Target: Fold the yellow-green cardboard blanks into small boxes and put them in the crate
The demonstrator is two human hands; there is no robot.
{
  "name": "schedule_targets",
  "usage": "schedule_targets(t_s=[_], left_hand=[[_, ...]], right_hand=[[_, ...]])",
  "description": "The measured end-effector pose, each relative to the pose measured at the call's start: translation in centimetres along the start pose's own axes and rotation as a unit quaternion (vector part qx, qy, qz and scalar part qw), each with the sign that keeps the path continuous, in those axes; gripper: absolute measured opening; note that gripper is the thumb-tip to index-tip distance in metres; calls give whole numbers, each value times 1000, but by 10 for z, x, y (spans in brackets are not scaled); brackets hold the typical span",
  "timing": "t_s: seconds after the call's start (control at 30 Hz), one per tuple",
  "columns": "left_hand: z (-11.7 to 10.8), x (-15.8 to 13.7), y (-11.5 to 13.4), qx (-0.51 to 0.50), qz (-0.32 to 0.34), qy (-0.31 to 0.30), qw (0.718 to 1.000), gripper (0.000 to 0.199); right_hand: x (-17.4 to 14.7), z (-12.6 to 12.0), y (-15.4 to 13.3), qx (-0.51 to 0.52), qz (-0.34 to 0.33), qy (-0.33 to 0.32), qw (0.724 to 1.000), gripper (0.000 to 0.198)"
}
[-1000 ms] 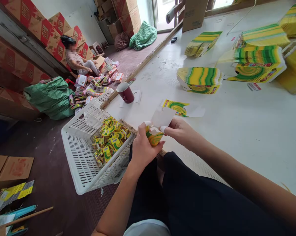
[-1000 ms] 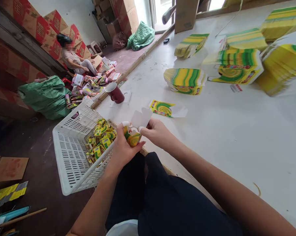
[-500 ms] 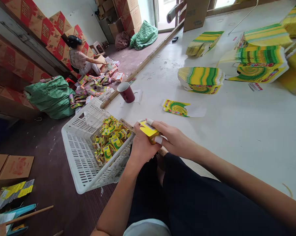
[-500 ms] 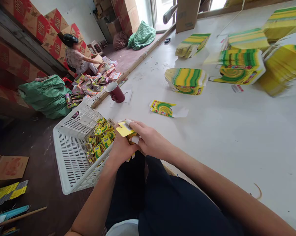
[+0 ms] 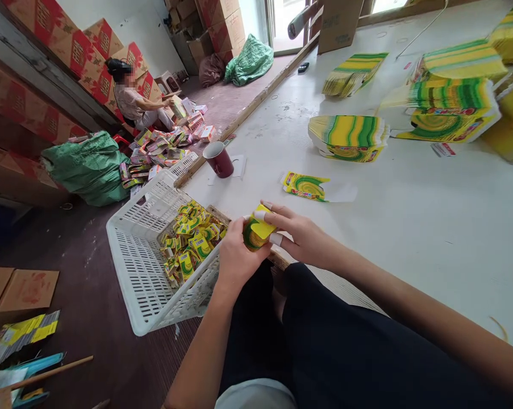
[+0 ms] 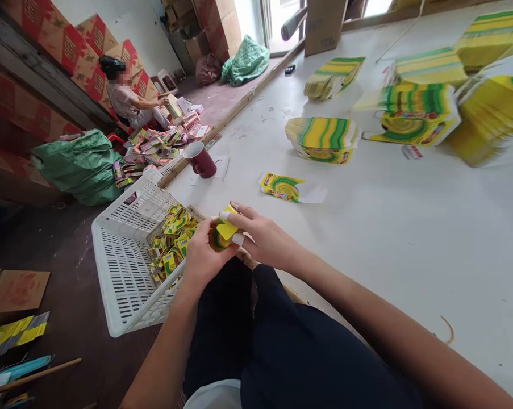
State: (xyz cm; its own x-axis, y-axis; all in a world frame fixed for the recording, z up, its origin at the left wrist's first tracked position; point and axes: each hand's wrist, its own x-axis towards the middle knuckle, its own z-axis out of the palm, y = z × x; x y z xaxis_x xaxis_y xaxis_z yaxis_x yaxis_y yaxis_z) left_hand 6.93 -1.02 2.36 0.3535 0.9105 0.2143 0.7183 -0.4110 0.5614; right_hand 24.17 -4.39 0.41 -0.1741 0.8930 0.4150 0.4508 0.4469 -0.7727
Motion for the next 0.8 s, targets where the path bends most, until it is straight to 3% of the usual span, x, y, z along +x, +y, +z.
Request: schedule_targets(t_s=[0.13, 0.3, 0.4, 0.6, 0.8], left_hand=[[-3, -2, 3, -9, -22, -22, 999, 45], [-4, -2, 10, -76, -41, -63, 994, 47], [-5, 0, 12, -82, -34, -65, 994, 46], [-7, 3, 11, -34, -35, -40, 998, 48], [-12, 2, 7, -95, -43, -89, 991, 44]], right_hand=[[-2, -3, 5, -67, 3, -27, 997, 28], [1, -15, 9, -53, -23, -18, 998, 16], [1, -18, 9, -39, -36, -24, 998, 17], [-1, -9, 4, -74, 2, -6, 997, 23], [1, -19, 4, -50, -26, -53, 997, 19]])
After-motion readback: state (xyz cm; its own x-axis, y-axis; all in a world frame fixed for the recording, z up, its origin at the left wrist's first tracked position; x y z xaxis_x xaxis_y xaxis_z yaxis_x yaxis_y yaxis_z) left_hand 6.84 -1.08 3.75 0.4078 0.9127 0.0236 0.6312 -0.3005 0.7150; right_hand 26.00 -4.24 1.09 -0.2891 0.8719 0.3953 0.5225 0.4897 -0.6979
